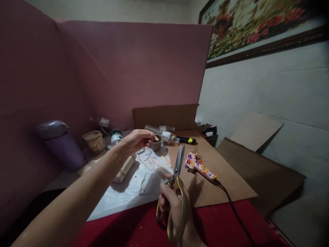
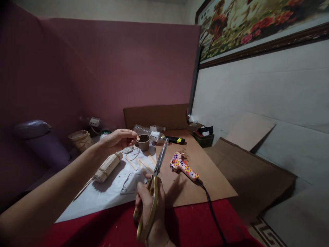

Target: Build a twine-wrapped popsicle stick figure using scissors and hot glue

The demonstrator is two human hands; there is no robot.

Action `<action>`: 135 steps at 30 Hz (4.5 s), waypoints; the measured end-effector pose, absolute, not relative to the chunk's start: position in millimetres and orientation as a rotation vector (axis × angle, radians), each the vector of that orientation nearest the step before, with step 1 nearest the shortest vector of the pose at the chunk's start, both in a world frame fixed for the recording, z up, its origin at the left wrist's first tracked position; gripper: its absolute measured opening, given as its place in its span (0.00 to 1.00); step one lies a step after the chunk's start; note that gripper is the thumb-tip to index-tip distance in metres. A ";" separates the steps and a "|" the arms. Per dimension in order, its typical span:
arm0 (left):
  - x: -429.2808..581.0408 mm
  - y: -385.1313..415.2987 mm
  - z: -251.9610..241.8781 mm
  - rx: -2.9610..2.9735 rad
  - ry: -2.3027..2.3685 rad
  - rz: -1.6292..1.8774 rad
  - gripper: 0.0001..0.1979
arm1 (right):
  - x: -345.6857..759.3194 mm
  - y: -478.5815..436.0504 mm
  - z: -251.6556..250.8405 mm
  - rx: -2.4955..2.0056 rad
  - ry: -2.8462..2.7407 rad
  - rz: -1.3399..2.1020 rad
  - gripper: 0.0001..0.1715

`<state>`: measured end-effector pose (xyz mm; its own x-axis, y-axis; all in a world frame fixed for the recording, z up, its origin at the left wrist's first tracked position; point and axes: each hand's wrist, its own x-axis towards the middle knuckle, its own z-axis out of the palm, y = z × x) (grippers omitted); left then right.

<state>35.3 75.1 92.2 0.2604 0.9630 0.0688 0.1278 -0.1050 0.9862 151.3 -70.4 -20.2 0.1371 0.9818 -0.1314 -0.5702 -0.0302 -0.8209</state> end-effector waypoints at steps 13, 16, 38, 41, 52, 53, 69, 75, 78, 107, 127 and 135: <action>16.3 4.2 57.5 1.447 1.151 0.764 0.05 | 149.9 -70.9 -15.9 -1.001 -0.689 1.165 0.28; 12.1 -5.0 55.4 1.289 1.057 0.793 0.07 | 150.2 -71.0 -14.2 -1.005 -0.776 1.064 0.27; 19.6 -32.1 23.3 1.196 0.900 0.851 0.14 | 147.8 -79.8 -11.7 -0.942 -0.885 1.032 0.24; 18.9 -35.0 18.8 1.199 0.857 0.856 0.13 | 147.7 -77.0 -14.6 -0.957 -0.840 1.030 0.26; 22.2 -31.4 13.4 1.043 0.933 0.854 0.14 | 147.3 -78.1 -11.9 -0.984 -0.877 1.106 0.26; 21.9 -31.4 13.1 1.036 0.940 0.865 0.14 | 147.4 -78.1 -11.4 -0.976 -0.883 1.097 0.25; 23.6 -36.6 9.0 1.108 0.878 0.898 0.12 | 148.2 -74.0 -7.7 -0.970 -0.818 1.043 0.25; 25.9 -35.8 8.3 1.048 0.884 0.910 0.12 | 149.5 -73.1 -14.6 -0.965 -0.839 1.067 0.28; 22.4 -32.5 12.9 1.017 0.893 0.995 0.12 | 152.3 -74.5 -12.0 -0.946 -0.864 1.206 0.33; -5.0 -27.1 36.9 0.940 0.887 1.116 0.13 | 171.7 -88.1 -3.6 -1.054 -1.447 1.560 0.49; -4.8 -26.5 36.6 0.908 0.887 1.126 0.11 | 170.7 -86.7 1.6 -1.067 -1.482 1.554 0.48; -3.0 -26.5 37.4 0.892 0.900 1.159 0.12 | 165.4 -88.1 8.0 -1.078 -1.510 1.450 0.41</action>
<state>-3.0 -26.5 37.4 0.1636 0.9796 -0.1170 -0.3561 0.1693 0.9190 165.4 -88.1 8.0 -0.3485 0.9369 -0.0268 0.0644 -0.0045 -0.9979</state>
